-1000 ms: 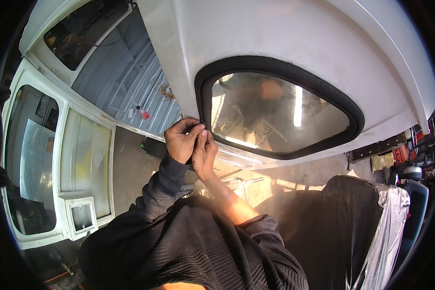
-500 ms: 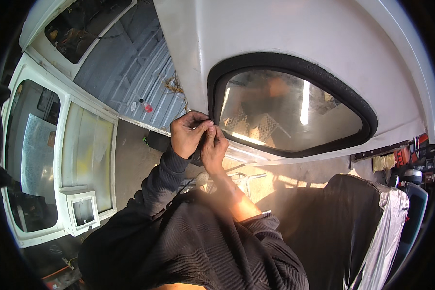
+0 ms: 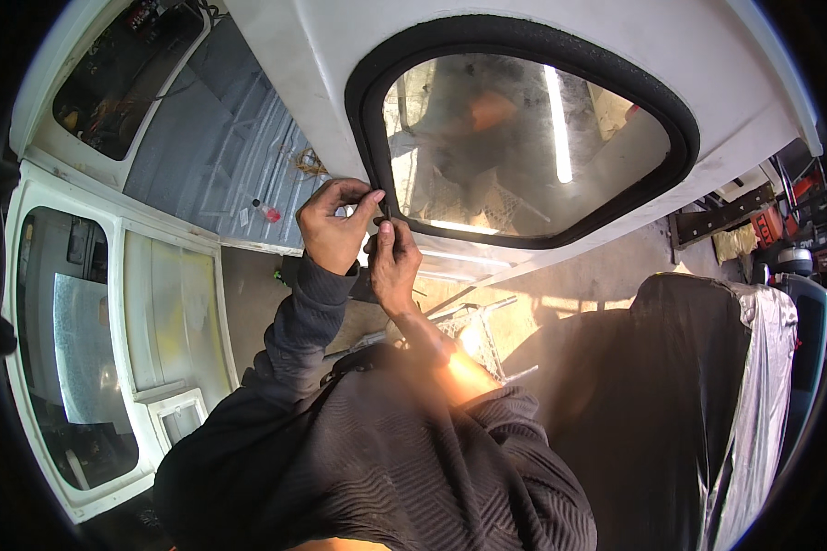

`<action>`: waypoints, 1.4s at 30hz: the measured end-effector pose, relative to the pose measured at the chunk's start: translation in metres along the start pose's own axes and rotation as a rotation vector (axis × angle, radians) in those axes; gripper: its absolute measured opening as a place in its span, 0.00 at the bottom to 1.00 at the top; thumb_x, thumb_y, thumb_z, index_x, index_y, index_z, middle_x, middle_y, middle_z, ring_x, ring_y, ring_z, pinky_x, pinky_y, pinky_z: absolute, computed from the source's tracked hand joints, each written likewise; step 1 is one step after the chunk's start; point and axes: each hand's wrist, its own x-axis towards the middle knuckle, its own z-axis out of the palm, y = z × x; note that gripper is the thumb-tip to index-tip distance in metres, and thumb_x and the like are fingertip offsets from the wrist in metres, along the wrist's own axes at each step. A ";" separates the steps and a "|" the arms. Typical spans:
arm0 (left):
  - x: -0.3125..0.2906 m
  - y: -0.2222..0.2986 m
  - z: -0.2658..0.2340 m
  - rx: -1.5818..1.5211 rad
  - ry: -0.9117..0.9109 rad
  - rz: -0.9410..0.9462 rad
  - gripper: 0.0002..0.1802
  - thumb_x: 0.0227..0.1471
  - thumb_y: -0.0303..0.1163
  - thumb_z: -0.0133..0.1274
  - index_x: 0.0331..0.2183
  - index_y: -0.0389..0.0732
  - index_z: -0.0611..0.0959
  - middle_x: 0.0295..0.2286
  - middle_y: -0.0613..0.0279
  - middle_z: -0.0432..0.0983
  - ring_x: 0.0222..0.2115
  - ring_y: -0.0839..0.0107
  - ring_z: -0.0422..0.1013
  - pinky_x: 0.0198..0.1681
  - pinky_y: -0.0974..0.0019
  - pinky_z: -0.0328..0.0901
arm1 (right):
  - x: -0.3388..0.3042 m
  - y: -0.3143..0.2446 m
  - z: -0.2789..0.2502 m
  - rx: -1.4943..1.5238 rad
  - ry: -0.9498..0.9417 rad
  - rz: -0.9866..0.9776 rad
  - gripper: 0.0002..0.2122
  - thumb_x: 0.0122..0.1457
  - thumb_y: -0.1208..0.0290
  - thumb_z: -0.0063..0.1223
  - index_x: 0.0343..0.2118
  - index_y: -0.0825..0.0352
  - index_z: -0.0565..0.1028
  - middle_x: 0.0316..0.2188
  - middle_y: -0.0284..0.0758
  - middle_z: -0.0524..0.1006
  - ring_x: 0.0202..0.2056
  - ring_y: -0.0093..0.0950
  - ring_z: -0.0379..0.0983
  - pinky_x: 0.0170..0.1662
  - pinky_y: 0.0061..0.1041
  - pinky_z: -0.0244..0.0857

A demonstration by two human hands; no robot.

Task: The person installs a black rubber weather seal around the window of a white vehicle door. They press the seal into the channel along the entire perimeter by hand, adjusting and seating it progressively.

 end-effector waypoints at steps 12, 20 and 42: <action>0.006 -0.001 -0.002 0.138 -0.057 0.213 0.09 0.38 0.23 0.61 0.23 0.38 0.75 0.21 0.61 0.74 0.22 0.64 0.74 0.25 0.66 0.67 | 0.003 0.004 0.009 0.088 0.225 -0.088 0.11 0.53 0.71 0.60 0.35 0.73 0.74 0.23 0.32 0.75 0.23 0.18 0.67 0.27 0.17 0.62; 0.007 -0.010 -0.003 0.096 -0.053 0.196 0.14 0.37 0.24 0.63 0.21 0.38 0.71 0.17 0.62 0.72 0.18 0.64 0.71 0.23 0.64 0.65 | 0.004 0.003 0.010 0.207 0.270 -0.063 0.09 0.48 0.76 0.64 0.29 0.73 0.74 0.22 0.33 0.75 0.22 0.17 0.68 0.25 0.15 0.62; 0.013 -0.011 -0.008 0.108 -0.104 0.186 0.15 0.38 0.26 0.63 0.22 0.39 0.70 0.16 0.64 0.72 0.14 0.66 0.66 0.21 0.65 0.62 | 0.018 0.022 0.013 -0.204 0.460 -0.479 0.12 0.45 0.79 0.64 0.20 0.71 0.67 0.20 0.36 0.70 0.23 0.22 0.68 0.26 0.21 0.62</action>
